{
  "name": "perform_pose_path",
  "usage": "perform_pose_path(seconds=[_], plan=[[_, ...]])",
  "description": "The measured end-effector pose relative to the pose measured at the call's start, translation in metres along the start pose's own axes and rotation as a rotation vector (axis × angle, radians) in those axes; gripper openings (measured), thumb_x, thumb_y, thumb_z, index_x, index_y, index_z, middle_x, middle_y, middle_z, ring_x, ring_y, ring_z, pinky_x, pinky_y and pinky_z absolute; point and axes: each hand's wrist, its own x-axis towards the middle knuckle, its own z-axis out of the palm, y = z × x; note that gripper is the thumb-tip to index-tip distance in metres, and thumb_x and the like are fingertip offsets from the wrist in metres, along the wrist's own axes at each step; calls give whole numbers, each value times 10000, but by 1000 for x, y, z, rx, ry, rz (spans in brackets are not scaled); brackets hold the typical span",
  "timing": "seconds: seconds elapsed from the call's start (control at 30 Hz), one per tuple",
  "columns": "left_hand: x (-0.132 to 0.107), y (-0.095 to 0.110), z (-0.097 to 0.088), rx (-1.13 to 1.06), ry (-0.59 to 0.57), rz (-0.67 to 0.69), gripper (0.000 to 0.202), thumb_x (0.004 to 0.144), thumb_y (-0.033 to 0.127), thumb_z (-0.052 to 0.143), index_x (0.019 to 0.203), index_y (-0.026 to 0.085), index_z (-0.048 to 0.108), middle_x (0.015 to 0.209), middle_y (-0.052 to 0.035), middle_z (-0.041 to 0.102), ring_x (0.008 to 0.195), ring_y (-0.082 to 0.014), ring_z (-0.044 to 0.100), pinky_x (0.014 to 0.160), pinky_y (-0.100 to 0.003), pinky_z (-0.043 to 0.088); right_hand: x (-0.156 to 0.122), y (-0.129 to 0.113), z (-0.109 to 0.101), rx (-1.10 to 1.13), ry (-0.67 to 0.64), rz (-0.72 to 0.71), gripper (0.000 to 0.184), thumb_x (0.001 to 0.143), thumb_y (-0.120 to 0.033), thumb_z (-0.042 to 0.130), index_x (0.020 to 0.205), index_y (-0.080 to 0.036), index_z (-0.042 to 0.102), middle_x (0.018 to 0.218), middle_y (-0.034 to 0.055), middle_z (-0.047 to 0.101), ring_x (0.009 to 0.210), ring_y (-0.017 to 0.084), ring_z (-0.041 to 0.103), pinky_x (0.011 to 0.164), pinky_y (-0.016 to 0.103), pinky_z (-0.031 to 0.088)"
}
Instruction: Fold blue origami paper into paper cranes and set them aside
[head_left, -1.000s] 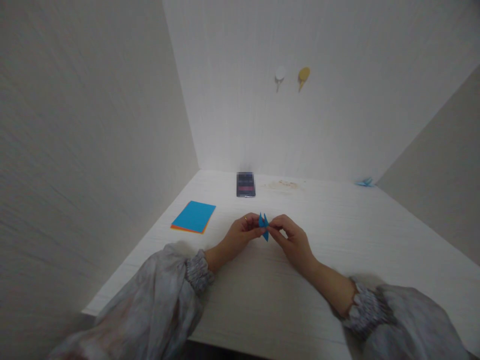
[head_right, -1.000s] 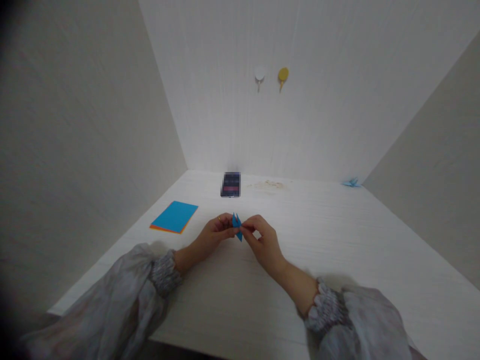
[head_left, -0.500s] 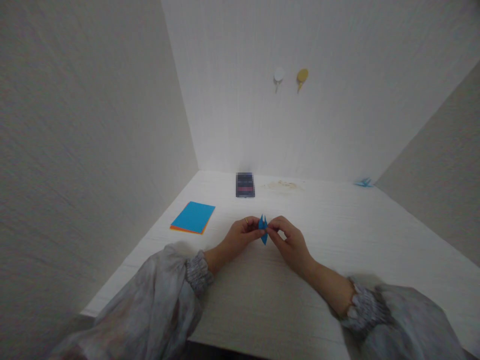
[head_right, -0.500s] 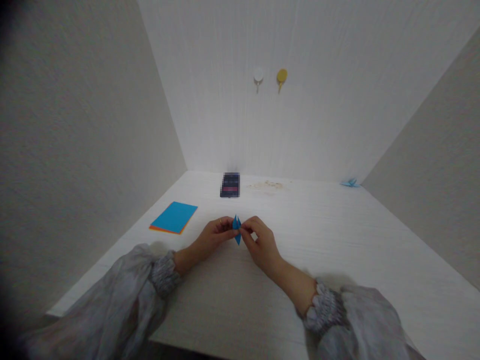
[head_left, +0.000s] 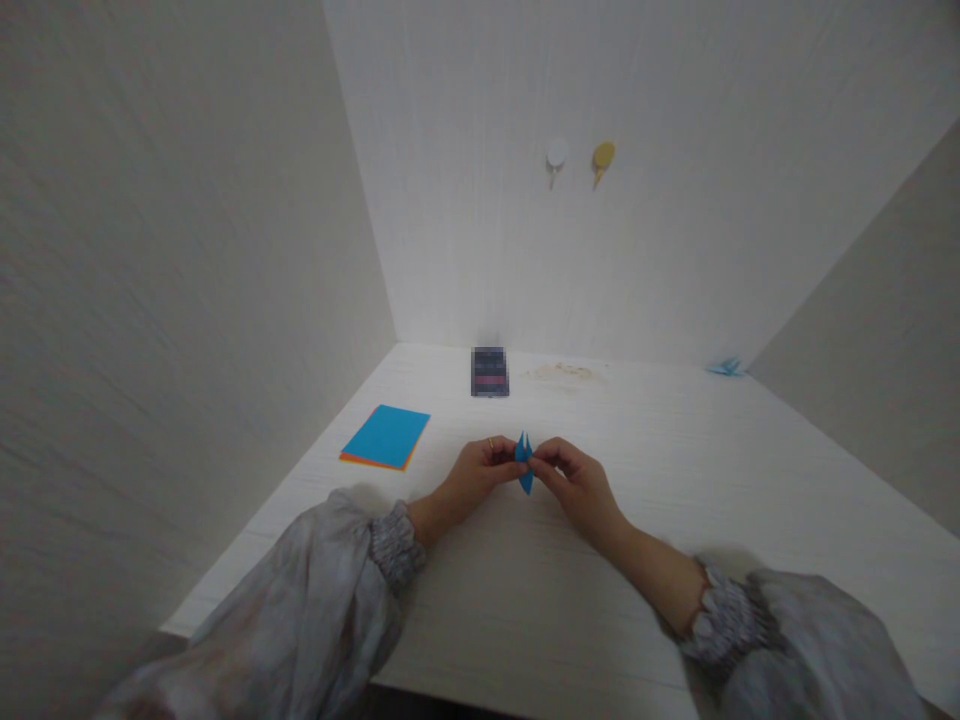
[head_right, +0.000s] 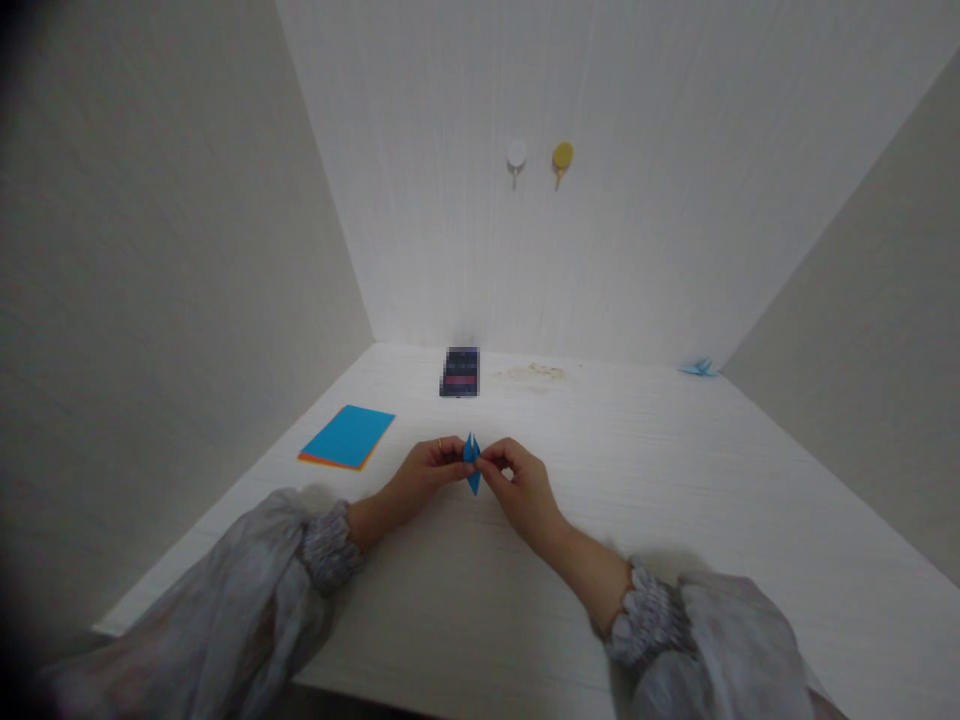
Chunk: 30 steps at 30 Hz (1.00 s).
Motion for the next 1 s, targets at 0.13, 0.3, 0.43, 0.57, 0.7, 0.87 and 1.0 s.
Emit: perform_pose_path(seconds=[0.13, 0.3, 0.43, 0.57, 0.7, 0.87, 1.0], plan=[[1, -2, 0, 2, -10, 22, 220, 628, 278, 683, 776, 127, 621, 723, -15, 608, 672, -118, 534, 682, -248, 393, 0, 0, 0, 28, 12, 25, 95, 747, -273, 541, 696, -193, 546, 658, 7, 552, 634, 144, 513, 601, 264, 423], [2, -5, -2, 41, -6, 40, 197, 648, 269, 670, 768, 123, 614, 703, -15, 601, 656, -111, 527, 667, -240, 397, 0, 3, 1, 65, 24, 65, 107, 727, -295, 561, 699, -193, 547, 658, 9, 558, 631, 146, 517, 592, 264, 424], [2, -7, -3, 129, 15, 35, 222, 653, 292, 663, 780, 114, 624, 721, -32, 616, 666, -125, 538, 681, -257, 408, -1, 5, 1, 94, 11, 65, 102, 725, -285, 563, 695, -190, 541, 631, -2, 533, 607, 133, 493, 574, 250, 404], [1, -6, -3, 165, -3, 26, 261, 630, 338, 674, 765, 120, 628, 707, -24, 626, 659, -129, 547, 672, -254, 415, -1, 5, 0, 116, -7, 70, 105, 714, -270, 573, 667, -184, 537, 613, -11, 523, 594, 123, 483, 569, 242, 393], [1, -5, -2, 164, -25, 14, 259, 631, 340, 670, 765, 122, 628, 709, -18, 630, 656, -122, 548, 669, -247, 411, 0, 4, -1, 136, -22, 94, 104, 705, -267, 582, 656, -180, 554, 610, -10, 533, 590, 120, 484, 567, 241, 389], [0, -5, -3, 154, -56, 22, 231, 653, 319, 656, 774, 124, 624, 717, -16, 623, 663, -118, 543, 670, -242, 402, -1, 5, 2, 192, -1, 125, 118, 693, -279, 590, 650, -186, 533, 600, -17, 522, 575, 118, 481, 546, 242, 389], [0, -4, -4, 135, -82, 2, 229, 655, 318, 653, 766, 120, 620, 718, -19, 618, 664, -116, 536, 665, -238, 398, -1, 6, 2, 194, -13, 125, 126, 698, -287, 591, 661, -185, 525, 609, -18, 518, 575, 116, 478, 544, 240, 388]])
